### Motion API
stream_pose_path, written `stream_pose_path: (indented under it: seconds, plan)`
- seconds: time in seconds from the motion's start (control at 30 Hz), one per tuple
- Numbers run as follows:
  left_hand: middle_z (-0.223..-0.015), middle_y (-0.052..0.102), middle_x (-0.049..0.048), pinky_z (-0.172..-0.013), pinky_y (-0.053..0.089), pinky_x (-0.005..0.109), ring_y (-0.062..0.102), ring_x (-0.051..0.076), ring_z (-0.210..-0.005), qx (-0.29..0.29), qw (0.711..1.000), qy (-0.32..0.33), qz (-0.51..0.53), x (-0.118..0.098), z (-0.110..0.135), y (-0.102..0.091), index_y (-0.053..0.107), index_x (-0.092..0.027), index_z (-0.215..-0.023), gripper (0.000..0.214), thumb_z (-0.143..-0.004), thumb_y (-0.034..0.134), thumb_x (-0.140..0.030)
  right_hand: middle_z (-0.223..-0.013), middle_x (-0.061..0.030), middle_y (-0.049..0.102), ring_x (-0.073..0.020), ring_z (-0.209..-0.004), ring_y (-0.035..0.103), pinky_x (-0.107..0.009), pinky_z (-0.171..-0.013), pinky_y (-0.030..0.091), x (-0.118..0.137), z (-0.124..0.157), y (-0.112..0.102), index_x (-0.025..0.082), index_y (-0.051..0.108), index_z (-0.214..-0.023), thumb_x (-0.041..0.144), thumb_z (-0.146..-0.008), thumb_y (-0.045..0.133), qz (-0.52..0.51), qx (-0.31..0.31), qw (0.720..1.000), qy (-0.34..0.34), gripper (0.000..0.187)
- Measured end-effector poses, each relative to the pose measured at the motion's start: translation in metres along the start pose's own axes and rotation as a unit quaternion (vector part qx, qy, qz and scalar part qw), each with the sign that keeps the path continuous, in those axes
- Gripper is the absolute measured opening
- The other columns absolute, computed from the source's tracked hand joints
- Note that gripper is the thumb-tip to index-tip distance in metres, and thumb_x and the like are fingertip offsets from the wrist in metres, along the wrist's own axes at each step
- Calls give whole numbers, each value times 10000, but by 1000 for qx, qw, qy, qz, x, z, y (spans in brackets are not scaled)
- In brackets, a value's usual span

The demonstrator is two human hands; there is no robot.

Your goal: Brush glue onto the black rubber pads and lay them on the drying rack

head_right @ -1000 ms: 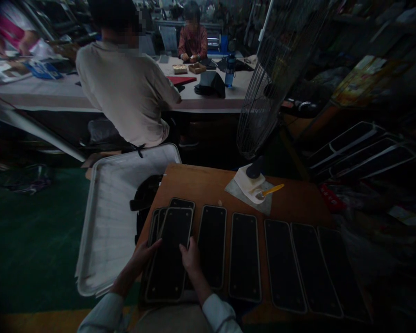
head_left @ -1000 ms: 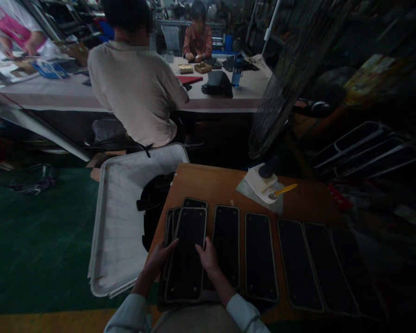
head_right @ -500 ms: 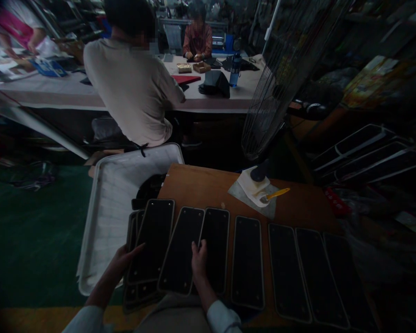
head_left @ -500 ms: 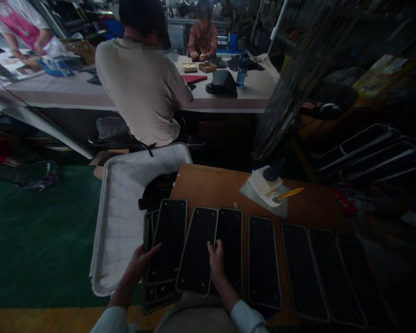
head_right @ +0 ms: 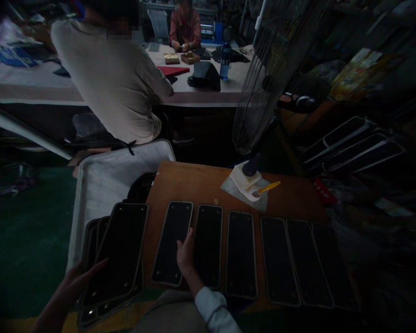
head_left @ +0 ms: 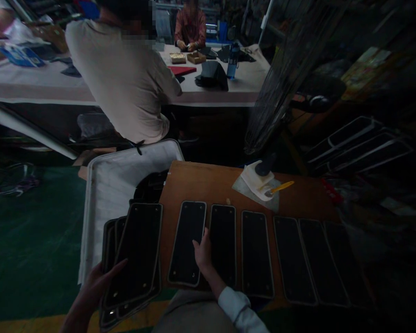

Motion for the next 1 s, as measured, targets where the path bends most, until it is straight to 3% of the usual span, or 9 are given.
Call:
stream_pose_path:
  seconds: [0.13,0.23,0.3,0.37,0.43,0.5,0.63,0.8,1.0]
  plan:
    - [-888,791,101,-686,651,399,750,333,-811,27,999,-32,-4,1,12,0,644,-126,-1066,585,-580,896,-332,-1411,-199,508,-323,-1308,509,-460,-1042,457,6,15,-9,143,385,-1437,51,-713,617,79,49,996,15,766]
    - [-916,792,84,-712,652,421,744,350,-851,40,998,-39,-4,-4,25,-2,635,-159,-1098,643,-551,903,-364,-1411,-167,498,-349,-1329,467,-514,-1058,427,14,27,-23,204,479,-1393,93,-722,674,118,77,990,26,708]
    - [-869,794,70,-681,654,432,746,357,-822,35,999,-33,-19,-11,35,0,636,-184,-1073,641,-527,906,-385,-1354,-141,544,-328,-1295,498,-498,-1046,443,19,36,-19,224,531,-1348,198,-742,729,51,122,990,47,638]
    - [-806,792,53,-631,654,445,747,360,-761,33,998,-31,-33,-19,44,11,637,-212,-1038,635,-497,909,-404,-1243,-134,609,-299,-1166,599,-461,-966,510,23,44,0,196,521,-1349,351,-712,799,-89,191,972,101,713]
    - [-796,792,46,-615,652,462,743,370,-746,62,997,-37,-31,-25,53,37,633,-225,-1037,659,-468,916,-402,-1152,-119,656,-276,-1029,665,-444,-884,552,34,49,17,174,496,-1360,494,-640,840,-225,236,933,152,860]
    - [-839,794,59,-635,651,457,741,381,-790,112,993,-44,-19,-31,64,74,630,-210,-1045,678,-455,924,-369,-1131,-101,686,-268,-1005,679,-442,-894,549,49,45,18,170,537,-1310,580,-623,825,-307,234,908,165,851]
    - [-986,783,86,-744,631,411,736,341,-910,193,979,-57,34,-38,87,154,602,-190,-1128,619,-589,878,-313,-1152,-91,713,-277,-1071,667,-448,-955,527,67,34,-20,162,612,-1182,564,-694,785,-386,164,895,153,656]
    - [-1008,770,142,-785,601,430,737,337,-906,256,959,-113,52,-20,106,226,600,-151,-1152,551,-682,814,-342,-1192,-98,700,-283,-1118,650,-467,-999,501,39,35,-76,185,567,-1243,476,-719,779,-363,108,912,154,636]
    - [-1011,769,138,-825,581,407,731,309,-915,337,937,-93,31,5,127,284,616,-132,-1119,513,-665,816,-261,-1374,-94,587,-270,-1314,506,-448,-1109,405,7,31,-146,234,395,-1456,428,-718,778,-277,16,957,88,855]
Point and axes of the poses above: each hand's wrist, its own z-axis away from the middle knuckle, its own y-axis out of the palm, x = y × z, the point moved 10 cm from there along -z, towards the middle knuckle
